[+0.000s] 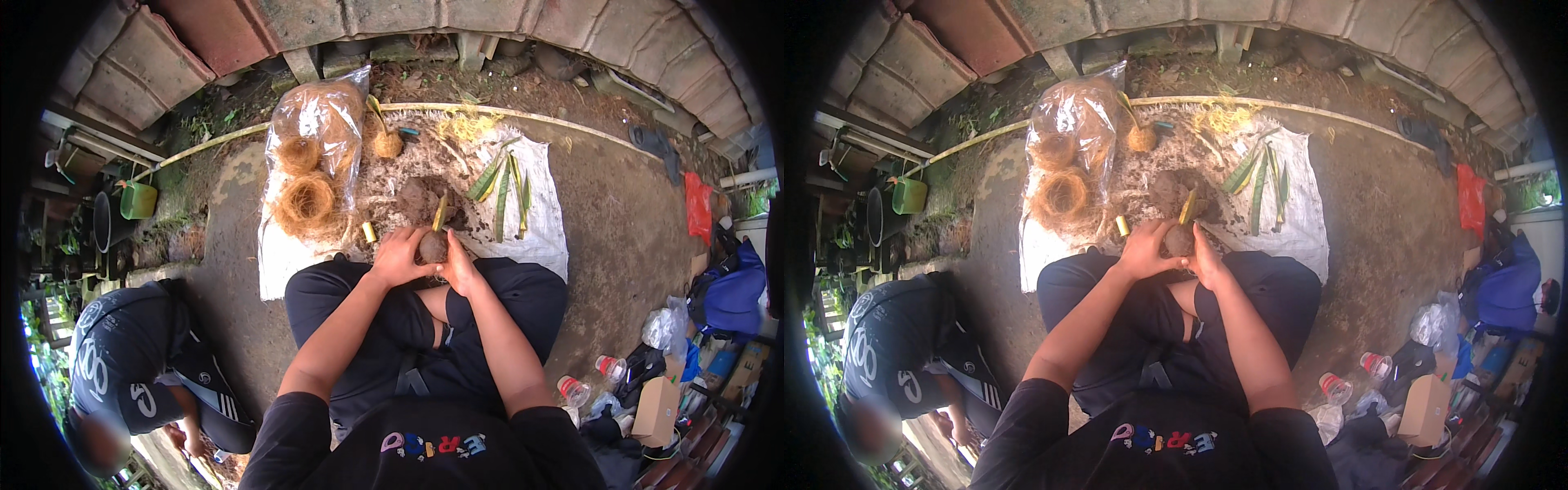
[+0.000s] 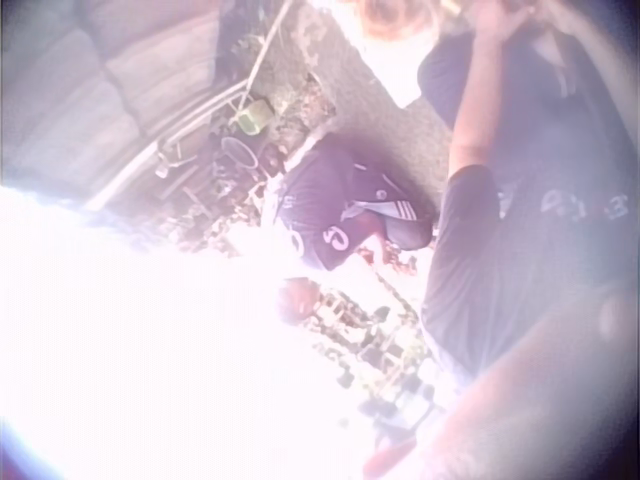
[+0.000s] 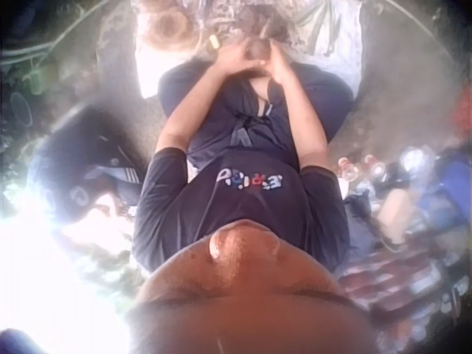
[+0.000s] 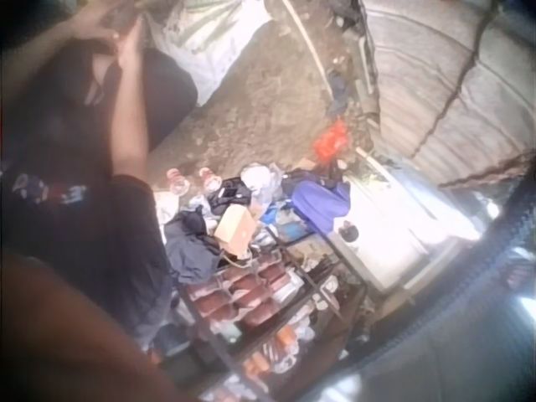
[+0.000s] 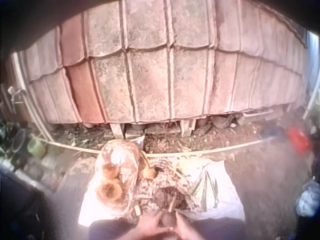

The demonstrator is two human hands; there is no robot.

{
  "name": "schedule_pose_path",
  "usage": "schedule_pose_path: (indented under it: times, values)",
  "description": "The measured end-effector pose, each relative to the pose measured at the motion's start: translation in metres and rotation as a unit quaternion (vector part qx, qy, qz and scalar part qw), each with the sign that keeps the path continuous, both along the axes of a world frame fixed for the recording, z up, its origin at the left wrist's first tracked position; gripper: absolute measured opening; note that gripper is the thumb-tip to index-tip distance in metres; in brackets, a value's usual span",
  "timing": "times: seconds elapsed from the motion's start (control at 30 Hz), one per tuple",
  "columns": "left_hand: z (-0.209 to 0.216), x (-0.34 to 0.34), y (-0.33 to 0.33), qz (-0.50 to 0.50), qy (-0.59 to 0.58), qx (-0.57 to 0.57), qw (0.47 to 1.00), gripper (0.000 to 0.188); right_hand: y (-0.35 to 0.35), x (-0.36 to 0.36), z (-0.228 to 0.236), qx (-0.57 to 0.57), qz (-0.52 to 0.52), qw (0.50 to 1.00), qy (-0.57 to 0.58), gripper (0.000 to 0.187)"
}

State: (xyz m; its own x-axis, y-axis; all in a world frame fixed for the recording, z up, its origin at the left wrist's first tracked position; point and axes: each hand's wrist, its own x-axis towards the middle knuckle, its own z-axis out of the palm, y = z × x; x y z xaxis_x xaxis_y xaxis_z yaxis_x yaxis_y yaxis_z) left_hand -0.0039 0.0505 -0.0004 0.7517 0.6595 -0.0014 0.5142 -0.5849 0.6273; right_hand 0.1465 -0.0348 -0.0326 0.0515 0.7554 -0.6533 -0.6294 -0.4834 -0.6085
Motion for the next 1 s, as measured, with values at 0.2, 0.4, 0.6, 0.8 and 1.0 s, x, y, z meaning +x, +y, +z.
schedule_pose_path:
  times: [0.2, 0.4, 0.6, 0.8, 1.0]
  values:
    - [-0.011, 0.003, 0.007, -0.024, 0.037, -0.025, 0.999, 0.076, 0.006, 0.010, -0.004, 0.009, 0.120, 0.993, -0.006, 0.079]
    - [-0.005, 0.002, 0.007, -0.017, 0.047, -0.011, 0.999, 0.067, 0.006, 0.009, -0.003, 0.007, 0.139, 0.990, -0.017, 0.080]
    - [-0.012, 0.002, 0.009, 0.028, 0.025, -0.070, 0.997, 0.055, 0.006, 0.010, -0.009, 0.046, 0.156, 0.987, -0.012, 0.085]
    - [-0.026, 0.002, 0.011, 0.074, 0.006, -0.136, 0.988, 0.047, 0.004, 0.000, -0.009, 0.079, 0.133, 0.984, -0.085, 0.067]
    - [-0.033, -0.002, 0.008, 0.029, -0.004, -0.123, 0.992, 0.045, 0.003, -0.004, 0.002, 0.137, 0.095, 0.955, -0.246, 0.050]
